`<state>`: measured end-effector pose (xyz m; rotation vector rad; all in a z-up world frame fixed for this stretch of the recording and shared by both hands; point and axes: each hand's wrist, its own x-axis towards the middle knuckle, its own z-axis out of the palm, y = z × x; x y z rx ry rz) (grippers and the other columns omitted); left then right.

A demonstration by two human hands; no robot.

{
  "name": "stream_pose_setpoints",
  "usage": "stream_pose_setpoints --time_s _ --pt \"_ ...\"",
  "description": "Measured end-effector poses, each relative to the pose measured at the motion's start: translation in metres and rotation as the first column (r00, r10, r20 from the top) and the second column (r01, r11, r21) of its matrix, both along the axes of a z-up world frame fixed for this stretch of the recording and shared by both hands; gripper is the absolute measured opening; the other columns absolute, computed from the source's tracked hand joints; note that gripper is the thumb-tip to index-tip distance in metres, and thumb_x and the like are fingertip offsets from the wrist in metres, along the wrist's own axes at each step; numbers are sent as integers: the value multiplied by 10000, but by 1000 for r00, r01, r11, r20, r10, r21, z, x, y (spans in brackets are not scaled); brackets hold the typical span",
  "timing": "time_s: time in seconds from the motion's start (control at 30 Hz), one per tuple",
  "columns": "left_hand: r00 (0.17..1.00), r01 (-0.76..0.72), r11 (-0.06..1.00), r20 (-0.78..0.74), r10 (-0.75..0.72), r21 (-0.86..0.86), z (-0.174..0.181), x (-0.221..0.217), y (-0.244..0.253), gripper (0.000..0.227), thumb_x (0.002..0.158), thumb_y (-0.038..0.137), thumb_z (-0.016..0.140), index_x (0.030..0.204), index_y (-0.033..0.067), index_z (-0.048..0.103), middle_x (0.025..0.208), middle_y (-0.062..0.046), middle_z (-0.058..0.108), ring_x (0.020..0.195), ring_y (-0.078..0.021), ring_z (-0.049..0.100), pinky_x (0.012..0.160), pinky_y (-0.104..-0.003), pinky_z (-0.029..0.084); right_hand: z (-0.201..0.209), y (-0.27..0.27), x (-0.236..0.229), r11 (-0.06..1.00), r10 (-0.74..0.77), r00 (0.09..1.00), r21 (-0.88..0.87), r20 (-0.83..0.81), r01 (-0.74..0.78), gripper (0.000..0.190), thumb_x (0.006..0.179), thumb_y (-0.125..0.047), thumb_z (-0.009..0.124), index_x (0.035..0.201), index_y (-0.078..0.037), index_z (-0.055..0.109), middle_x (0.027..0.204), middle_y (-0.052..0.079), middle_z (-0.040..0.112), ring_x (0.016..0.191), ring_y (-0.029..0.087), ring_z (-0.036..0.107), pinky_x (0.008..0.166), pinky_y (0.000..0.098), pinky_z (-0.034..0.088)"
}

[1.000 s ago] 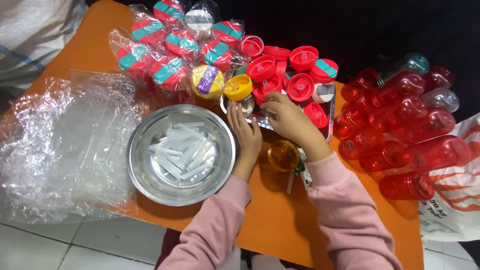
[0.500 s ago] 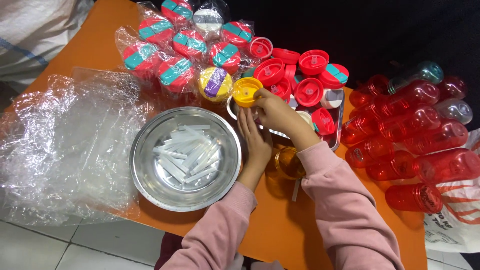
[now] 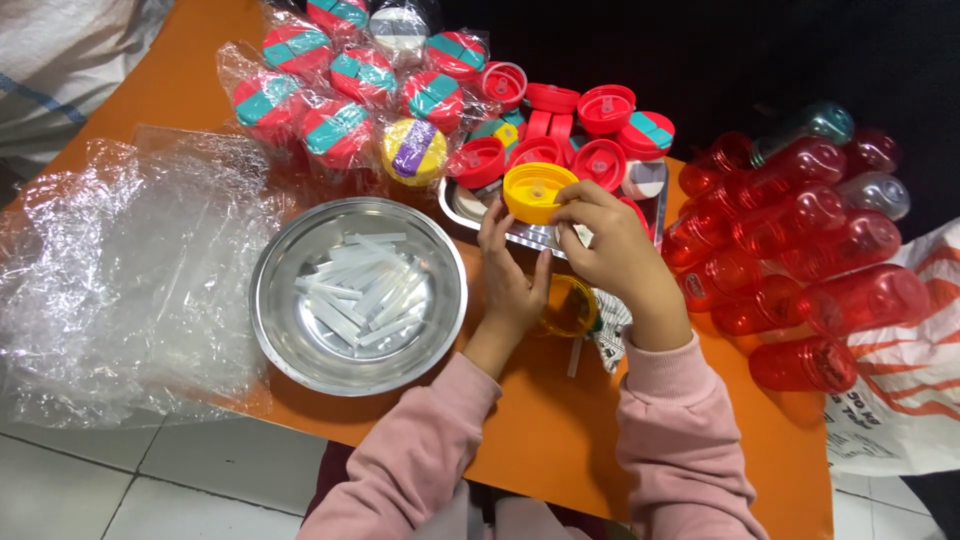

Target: Assembling plastic container lids with straws and placing small packets into yellow components

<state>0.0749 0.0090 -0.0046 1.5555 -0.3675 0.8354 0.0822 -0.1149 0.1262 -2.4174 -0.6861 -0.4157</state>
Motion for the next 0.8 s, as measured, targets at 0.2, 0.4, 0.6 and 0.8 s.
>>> stream_pose_setpoints --time_s 0.2,0.4,0.6,0.8 --pt "993 74 992 86 -84 104 6 -3 10 963 890 573 697 1556 21 273 1607 -264 264 1496 -462 272 1232 -579 232 11 -10 -50 998 21 998 61 56 -24 154 835 20 693 965 -37 753 1107 121 718 988 356 720 823 414 588" --pt "944 293 956 150 -294 27 18 -15 15 787 777 517 852 1255 4 494 1461 -229 485 1361 -401 500 1199 -472 326 13 -10 -103 994 10 985 106 172 -29 137 849 37 666 948 -19 742 1115 127 697 975 320 716 843 397 594" --pt "927 341 939 181 -328 -47 30 -28 10 710 660 315 992 1074 23 494 1441 -236 482 1329 -412 531 1156 -440 398 7 -29 -126 949 -43 961 313 271 -46 339 853 90 638 1153 -14 756 1328 201 632 1221 366 633 967 429 546" --pt "903 419 901 155 -400 -115 22 -24 8 591 757 229 950 970 63 425 1440 -201 445 1371 -392 485 1119 -414 436 -66 -92 -118 896 -228 972 380 -50 230 369 912 114 553 1223 -12 706 1278 207 608 1125 360 625 880 403 572"
